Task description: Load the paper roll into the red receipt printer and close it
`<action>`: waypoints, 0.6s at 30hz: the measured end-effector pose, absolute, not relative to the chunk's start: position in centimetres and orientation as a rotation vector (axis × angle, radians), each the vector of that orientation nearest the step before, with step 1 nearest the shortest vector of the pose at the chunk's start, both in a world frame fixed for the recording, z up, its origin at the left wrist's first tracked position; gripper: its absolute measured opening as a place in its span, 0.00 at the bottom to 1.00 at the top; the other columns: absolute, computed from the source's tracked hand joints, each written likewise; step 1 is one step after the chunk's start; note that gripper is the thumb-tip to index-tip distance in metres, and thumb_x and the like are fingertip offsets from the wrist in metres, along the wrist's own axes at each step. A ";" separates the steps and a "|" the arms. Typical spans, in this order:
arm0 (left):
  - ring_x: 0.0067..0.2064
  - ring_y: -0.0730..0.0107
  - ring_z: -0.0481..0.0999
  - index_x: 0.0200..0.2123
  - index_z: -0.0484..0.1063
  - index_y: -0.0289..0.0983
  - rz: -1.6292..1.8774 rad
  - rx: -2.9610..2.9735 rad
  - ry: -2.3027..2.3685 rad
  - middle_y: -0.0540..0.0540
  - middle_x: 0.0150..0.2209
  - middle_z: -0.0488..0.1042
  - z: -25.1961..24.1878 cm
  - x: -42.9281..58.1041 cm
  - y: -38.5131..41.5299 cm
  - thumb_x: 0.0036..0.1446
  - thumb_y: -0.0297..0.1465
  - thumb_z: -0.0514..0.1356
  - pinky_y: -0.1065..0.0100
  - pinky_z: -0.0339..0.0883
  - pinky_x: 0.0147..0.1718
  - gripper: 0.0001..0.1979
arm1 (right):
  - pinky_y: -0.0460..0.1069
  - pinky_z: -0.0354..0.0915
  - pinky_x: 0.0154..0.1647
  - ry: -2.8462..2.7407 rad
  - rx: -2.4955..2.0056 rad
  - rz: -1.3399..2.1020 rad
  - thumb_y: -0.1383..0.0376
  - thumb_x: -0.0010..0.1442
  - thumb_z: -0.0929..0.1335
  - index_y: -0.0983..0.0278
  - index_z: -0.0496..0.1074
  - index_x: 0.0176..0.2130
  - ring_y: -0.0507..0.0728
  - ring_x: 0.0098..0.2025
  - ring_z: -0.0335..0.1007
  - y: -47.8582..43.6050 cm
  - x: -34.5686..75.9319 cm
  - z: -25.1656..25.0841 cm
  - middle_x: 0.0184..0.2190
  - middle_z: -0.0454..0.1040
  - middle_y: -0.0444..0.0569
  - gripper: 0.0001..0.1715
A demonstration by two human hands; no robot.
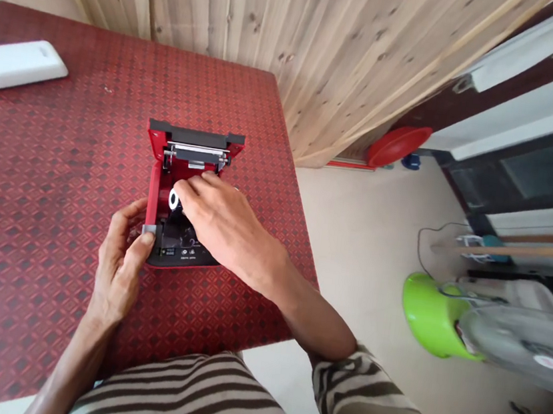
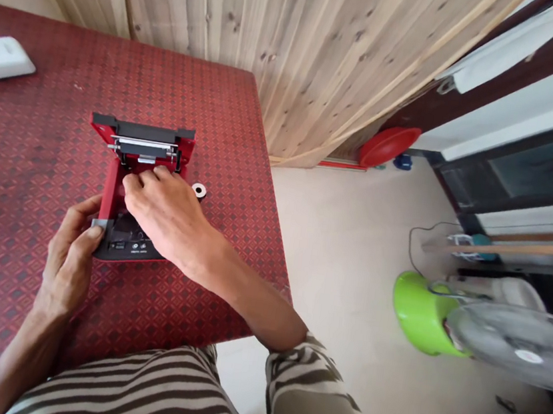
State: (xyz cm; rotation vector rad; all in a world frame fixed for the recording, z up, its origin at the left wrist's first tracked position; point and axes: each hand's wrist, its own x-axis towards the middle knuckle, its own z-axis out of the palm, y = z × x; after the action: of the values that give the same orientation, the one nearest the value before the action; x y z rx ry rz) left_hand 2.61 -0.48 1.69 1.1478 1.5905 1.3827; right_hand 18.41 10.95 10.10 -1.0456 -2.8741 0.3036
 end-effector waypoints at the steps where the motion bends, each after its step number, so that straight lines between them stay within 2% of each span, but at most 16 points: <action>1: 0.54 0.54 0.83 0.64 0.76 0.40 1.389 1.152 1.584 0.42 0.57 0.84 1.8 2.7 -0.5 0.71 0.50 0.62 0.56 0.76 0.52 0.27 | 0.57 0.75 0.56 -2.902 -1.069 0.289 0.76 0.78 0.61 0.70 0.78 0.53 0.62 0.50 0.79 11.0 18.1 10.2 0.46 0.83 0.58 0.17; 5: 0.55 0.56 0.83 0.65 0.75 0.40 1.399 1.155 1.561 0.42 0.58 0.84 1.8 2.7 -0.5 0.72 0.48 0.62 0.58 0.76 0.53 0.26 | 0.57 0.74 0.53 -3.000 -1.052 0.284 0.75 0.79 0.61 0.69 0.80 0.51 0.62 0.46 0.80 11.2 17.7 11.1 0.43 0.84 0.57 0.18; 10: 0.53 0.58 0.83 0.66 0.74 0.39 1.377 1.135 1.569 0.41 0.58 0.83 1.7 2.6 -0.7 0.72 0.48 0.62 0.59 0.76 0.50 0.28 | 0.58 0.73 0.58 -3.065 -1.072 0.327 0.76 0.79 0.61 0.71 0.81 0.51 0.64 0.54 0.81 11.6 17.3 10.8 0.47 0.84 0.61 0.19; 18: 0.54 0.56 0.84 0.65 0.75 0.39 1.389 1.133 1.555 0.41 0.57 0.84 1.8 2.6 -0.5 0.71 0.48 0.63 0.57 0.77 0.52 0.27 | 0.54 0.73 0.49 -3.037 -1.075 0.443 0.76 0.78 0.62 0.69 0.82 0.50 0.63 0.49 0.83 13.0 17.6 8.5 0.46 0.85 0.59 0.18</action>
State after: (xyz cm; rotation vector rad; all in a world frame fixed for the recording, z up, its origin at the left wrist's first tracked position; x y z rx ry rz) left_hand 2.61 -0.54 1.77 1.1330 1.5548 1.3893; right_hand 17.57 12.99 8.49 -1.0749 -3.0374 0.4431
